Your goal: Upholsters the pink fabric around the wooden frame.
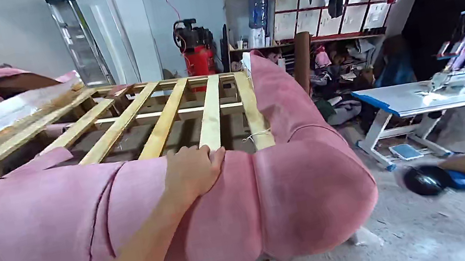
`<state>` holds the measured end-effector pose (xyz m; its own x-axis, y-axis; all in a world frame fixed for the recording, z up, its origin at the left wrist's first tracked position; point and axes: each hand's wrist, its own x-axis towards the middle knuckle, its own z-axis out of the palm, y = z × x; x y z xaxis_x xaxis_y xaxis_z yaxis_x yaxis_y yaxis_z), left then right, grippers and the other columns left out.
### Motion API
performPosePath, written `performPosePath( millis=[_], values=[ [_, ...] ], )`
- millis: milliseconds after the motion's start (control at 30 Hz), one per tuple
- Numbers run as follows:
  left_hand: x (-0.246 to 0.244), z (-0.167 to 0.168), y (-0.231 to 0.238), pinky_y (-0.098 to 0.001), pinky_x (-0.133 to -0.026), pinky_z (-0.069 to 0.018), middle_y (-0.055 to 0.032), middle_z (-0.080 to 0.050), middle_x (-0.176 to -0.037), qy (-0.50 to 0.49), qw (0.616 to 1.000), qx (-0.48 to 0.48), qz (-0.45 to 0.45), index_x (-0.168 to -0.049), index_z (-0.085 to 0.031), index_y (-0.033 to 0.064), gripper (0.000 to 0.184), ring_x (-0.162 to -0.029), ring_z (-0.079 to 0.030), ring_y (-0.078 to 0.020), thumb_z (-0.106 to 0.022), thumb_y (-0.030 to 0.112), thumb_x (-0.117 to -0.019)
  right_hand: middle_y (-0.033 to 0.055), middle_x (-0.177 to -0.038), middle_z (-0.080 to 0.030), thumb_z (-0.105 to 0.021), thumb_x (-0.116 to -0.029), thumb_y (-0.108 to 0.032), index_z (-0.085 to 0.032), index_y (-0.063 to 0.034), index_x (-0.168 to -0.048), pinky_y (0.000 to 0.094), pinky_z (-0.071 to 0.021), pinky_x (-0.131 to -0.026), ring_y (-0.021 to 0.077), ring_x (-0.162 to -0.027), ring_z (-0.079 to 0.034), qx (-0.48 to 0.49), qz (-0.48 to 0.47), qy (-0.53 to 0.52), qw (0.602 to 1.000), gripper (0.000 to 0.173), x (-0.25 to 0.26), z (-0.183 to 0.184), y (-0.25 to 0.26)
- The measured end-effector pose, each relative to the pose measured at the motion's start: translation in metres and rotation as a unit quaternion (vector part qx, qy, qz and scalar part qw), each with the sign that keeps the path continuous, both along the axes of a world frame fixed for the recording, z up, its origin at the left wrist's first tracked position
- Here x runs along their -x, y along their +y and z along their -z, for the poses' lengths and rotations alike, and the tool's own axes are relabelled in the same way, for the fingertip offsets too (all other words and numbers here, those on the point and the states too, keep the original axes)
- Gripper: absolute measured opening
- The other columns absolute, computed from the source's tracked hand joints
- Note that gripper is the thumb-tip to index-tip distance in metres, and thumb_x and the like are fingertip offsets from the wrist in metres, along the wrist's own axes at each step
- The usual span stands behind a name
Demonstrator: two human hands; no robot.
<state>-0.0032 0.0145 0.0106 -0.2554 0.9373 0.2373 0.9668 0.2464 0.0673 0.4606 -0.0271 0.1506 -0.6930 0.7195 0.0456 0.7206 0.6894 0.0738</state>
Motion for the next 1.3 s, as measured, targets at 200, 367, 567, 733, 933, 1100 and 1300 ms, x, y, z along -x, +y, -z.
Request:
performPosePath(
  millis=[200, 367, 567, 733, 933, 1100, 1300],
  values=[
    [-0.005, 0.005, -0.001, -0.0627, -0.116, -0.0311, -0.0020, -0.071, -0.125, -0.029, 0.998, -0.052, -0.023, -0.120, -0.073, 0.0217, 0.068, -0.127, -0.060, -0.0259, -0.020, 0.060, -0.1043, 0.0016, -0.084, -0.067, -0.067, -0.0891, -0.015, -0.067, -0.0124, -0.109, 0.0451, -0.0581, -0.065, 0.0179, -0.073, -0.066, -0.110, -0.214, 0.123, 0.963, 0.021, 0.135, -0.039, 0.134],
    [-0.001, 0.008, -0.004, -0.0641, -0.119, -0.0272, -0.0011, -0.070, -0.128, -0.081, 0.992, -0.091, -0.032, -0.121, -0.074, 0.0197, 0.060, -0.128, -0.060, -0.0247, -0.030, 0.058, -0.1041, 0.0115, -0.125, -0.072, -0.070, -0.0904, -0.002, -0.066, -0.0111, -0.136, 0.0538, -0.0564, -0.097, 0.0284, -0.110, -0.071, -0.047, -0.272, 0.187, 0.943, 0.046, 0.328, 0.014, 0.204],
    [0.020, 0.020, -0.016, -0.0388, -0.106, -0.0506, 0.0025, -0.075, -0.118, -0.198, 0.910, -0.348, 0.111, -0.102, -0.079, 0.0168, 0.025, -0.117, -0.066, -0.0145, -0.057, 0.028, -0.0980, 0.0087, -0.147, -0.059, -0.065, -0.0943, -0.001, -0.057, -0.0135, -0.148, 0.0557, -0.0467, -0.110, 0.0337, -0.131, -0.060, -0.003, -0.208, 0.151, 0.967, 0.055, 0.530, 0.097, 0.234],
    [0.063, 0.027, -0.112, -0.0394, -0.105, -0.0532, -0.0113, -0.074, -0.113, -0.426, 0.797, -0.372, 0.213, -0.100, -0.076, 0.0031, 0.015, -0.116, -0.066, -0.0238, -0.063, 0.012, -0.0981, 0.0163, -0.145, -0.059, -0.071, -0.0951, -0.012, -0.055, -0.0118, -0.149, 0.0597, -0.0504, -0.101, 0.0434, -0.125, -0.058, 0.030, -0.306, 0.147, 0.940, 0.056, 0.604, 0.183, 0.273],
    [0.163, 0.040, -0.203, -0.0475, -0.102, -0.0514, -0.0167, -0.064, -0.128, -0.225, 0.936, -0.218, -0.161, -0.126, -0.066, 0.0057, 0.058, -0.123, -0.059, -0.0307, -0.069, 0.052, -0.0904, 0.0123, -0.107, -0.073, -0.058, -0.1053, -0.024, -0.074, -0.0080, -0.114, 0.0563, -0.0566, -0.089, 0.0294, -0.099, -0.071, 0.141, -0.222, 0.142, 0.954, 0.025, 0.559, 0.105, 0.203],
    [0.162, 0.032, -0.169, -0.0384, -0.082, -0.0570, -0.0054, -0.070, -0.104, -0.183, 0.962, -0.189, -0.069, -0.097, -0.072, 0.0113, 0.036, -0.098, -0.066, -0.0214, -0.056, 0.043, -0.1026, -0.0014, -0.055, -0.055, -0.045, -0.1039, -0.057, -0.065, -0.0143, -0.068, 0.0399, -0.0472, -0.047, 0.0135, -0.050, -0.056, 0.263, -0.143, 0.201, 0.933, 0.060, 0.491, 0.074, 0.044],
    [0.135, 0.010, -0.197, -0.0254, -0.070, -0.0607, -0.0021, -0.072, -0.087, -0.362, 0.921, -0.147, -0.002, -0.099, -0.072, 0.0071, 0.029, -0.076, -0.069, -0.0072, -0.055, 0.029, -0.1057, -0.0030, -0.096, -0.077, -0.044, -0.1109, -0.033, -0.073, -0.0108, -0.109, 0.0284, -0.0620, -0.079, 0.0084, -0.087, -0.073, 0.566, -0.108, 0.365, 0.732, 0.036, 0.505, 0.129, -0.011]
  ],
)
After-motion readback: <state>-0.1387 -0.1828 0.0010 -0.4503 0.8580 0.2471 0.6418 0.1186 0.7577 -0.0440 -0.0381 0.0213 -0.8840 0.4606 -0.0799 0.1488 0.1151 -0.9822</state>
